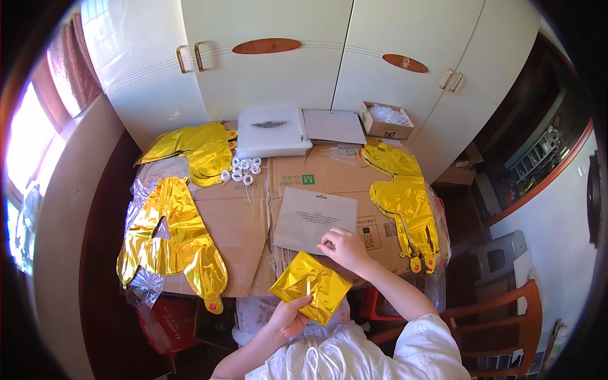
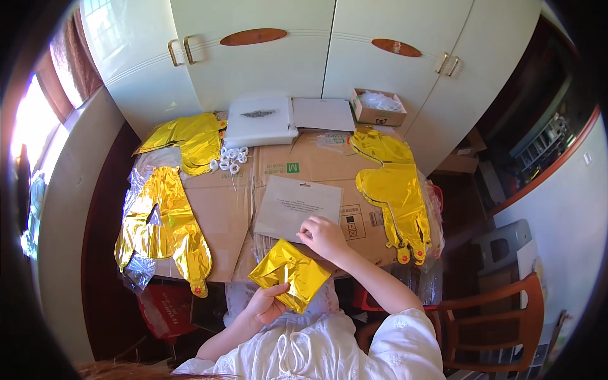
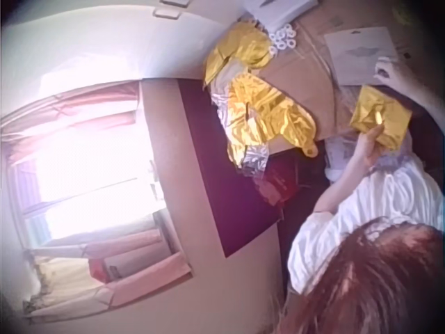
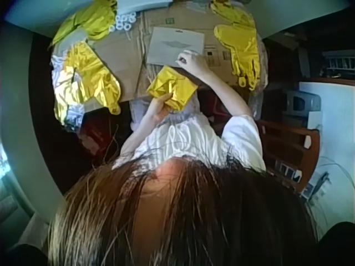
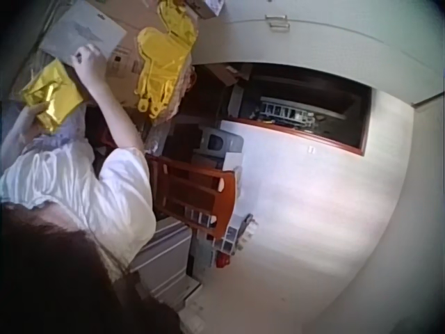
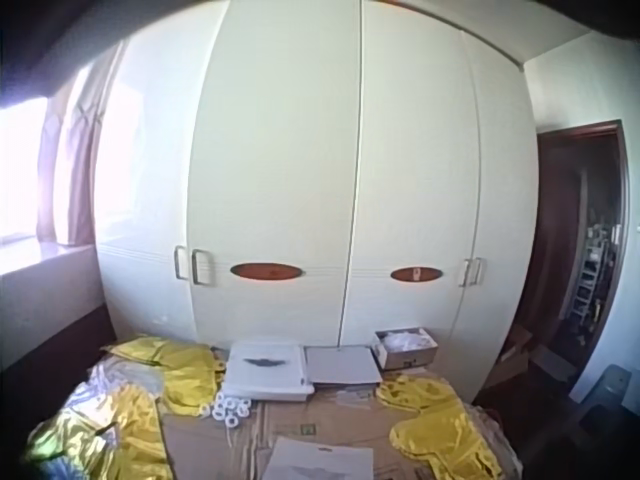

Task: Folding a gold-colored foil balloon and placing it into a small cardboard box.

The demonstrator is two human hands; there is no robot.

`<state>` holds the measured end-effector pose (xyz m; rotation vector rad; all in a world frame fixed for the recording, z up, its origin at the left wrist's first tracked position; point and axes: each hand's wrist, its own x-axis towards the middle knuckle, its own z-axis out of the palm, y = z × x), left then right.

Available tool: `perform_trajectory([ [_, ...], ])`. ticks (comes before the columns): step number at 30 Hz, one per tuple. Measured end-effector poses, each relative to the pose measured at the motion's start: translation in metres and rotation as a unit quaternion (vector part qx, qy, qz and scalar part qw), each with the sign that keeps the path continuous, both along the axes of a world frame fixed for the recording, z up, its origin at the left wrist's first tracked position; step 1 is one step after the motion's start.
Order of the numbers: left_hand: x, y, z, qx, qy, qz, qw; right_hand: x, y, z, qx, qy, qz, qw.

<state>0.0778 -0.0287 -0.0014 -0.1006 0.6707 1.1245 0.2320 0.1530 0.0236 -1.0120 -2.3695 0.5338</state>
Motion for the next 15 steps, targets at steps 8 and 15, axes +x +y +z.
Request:
perform_trajectory([
  [8,0.006,0.031,0.008,0.009,0.060,0.051,0.997,0.003,-0.016,0.001,0.248,-0.063,0.084,0.963],
  [15,-0.001,0.049,0.006,0.034,0.101,0.074,0.992,-0.002,-0.035,0.013,0.241,-0.057,0.097,0.964],
])
